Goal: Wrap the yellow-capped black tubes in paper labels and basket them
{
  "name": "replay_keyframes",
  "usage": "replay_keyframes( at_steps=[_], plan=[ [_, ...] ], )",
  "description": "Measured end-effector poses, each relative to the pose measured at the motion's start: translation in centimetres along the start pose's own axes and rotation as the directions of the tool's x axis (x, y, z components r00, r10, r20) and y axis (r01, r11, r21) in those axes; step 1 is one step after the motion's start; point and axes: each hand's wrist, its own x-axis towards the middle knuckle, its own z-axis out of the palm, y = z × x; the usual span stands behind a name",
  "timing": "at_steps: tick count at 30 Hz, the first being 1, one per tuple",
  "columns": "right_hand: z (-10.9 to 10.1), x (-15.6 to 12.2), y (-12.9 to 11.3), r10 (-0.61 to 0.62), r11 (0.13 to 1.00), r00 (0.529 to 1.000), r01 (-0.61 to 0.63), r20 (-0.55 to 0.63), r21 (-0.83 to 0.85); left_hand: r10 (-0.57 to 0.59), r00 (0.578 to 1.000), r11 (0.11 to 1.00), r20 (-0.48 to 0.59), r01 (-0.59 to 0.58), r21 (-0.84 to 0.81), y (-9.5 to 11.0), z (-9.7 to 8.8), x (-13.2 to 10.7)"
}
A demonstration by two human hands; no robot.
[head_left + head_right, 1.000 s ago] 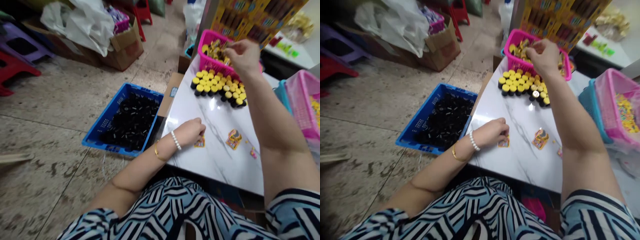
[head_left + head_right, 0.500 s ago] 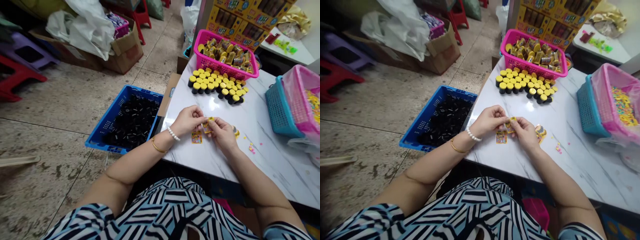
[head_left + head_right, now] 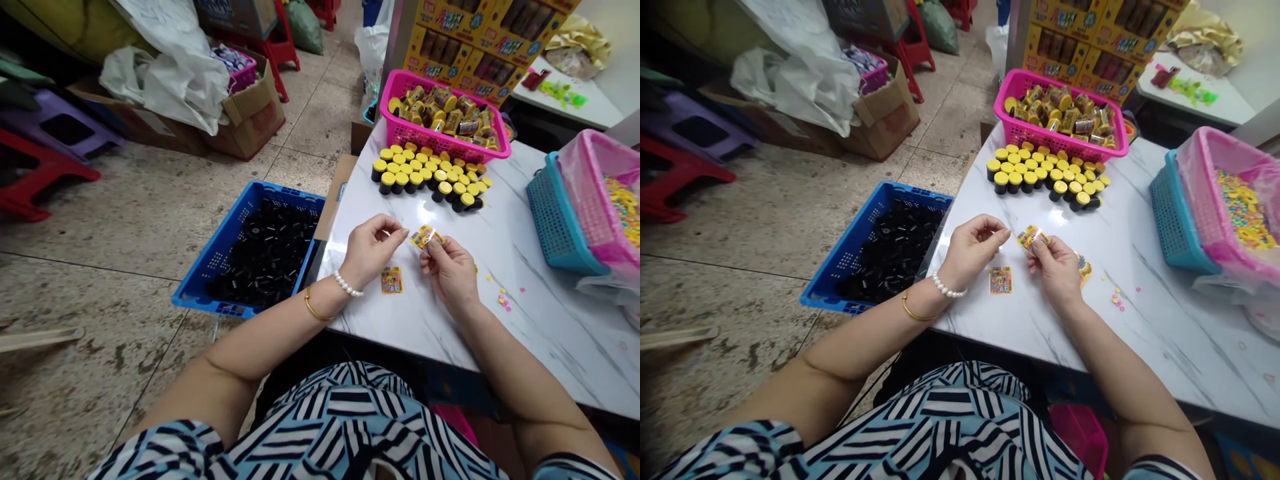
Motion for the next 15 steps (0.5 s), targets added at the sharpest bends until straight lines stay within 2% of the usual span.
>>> replay_keyframes(
  at_steps=[2,4,6,8,9,10,12,15],
  plan=[
    [-0.4,0.1,0.1,-0.015,0.999,1.0,0.015,0.012,-0.039,0.083,0.996,0.996,-0.023,-0.082,0.03,0.0,-0.1,0.0],
    [-0.6,0.2,0.4,-0.024,0.998,0.999,0.026,0.034,-0.058,0.04,0.999,0.999,0.006,-0.04,-0.005,0.0,-0.1,-0.1],
    [-0.6,0.2,0.8,-0.077,0.995,0.997,0.078,0.026,-0.059,-0.127,0.985,0.991,0.114,0.131,-0.033,0.0,-0.1,-0.1],
    [-0.4,0.1,1.0,-0.141,0.987,0.99,0.142,0.011,-0.074,-0.293,0.926,0.949,0.238,0.312,-0.048,-0.2,-0.1,-0.1],
    [-0.4,0.1,1.0,-0.15,0.983,0.988,0.152,0.027,-0.099,-0.326,0.907,0.934,0.266,0.352,-0.059,-0.3,-0.2,0.0],
    [-0.3,0.0,0.9,-0.131,0.98,0.989,0.14,0.068,-0.139,-0.32,0.91,0.934,0.262,0.35,-0.076,-0.4,-0.2,0.1],
    [-0.3,-0.1,0.3,-0.042,0.965,0.983,0.086,0.176,-0.249,-0.24,0.944,0.961,0.228,0.264,-0.081,-0.6,-0.3,0.4],
    [-0.4,-0.3,-0.9,0.059,0.924,0.958,0.053,0.279,-0.379,-0.152,0.942,0.988,0.3,0.148,0.037,-0.7,-0.6,0.7]
  ],
)
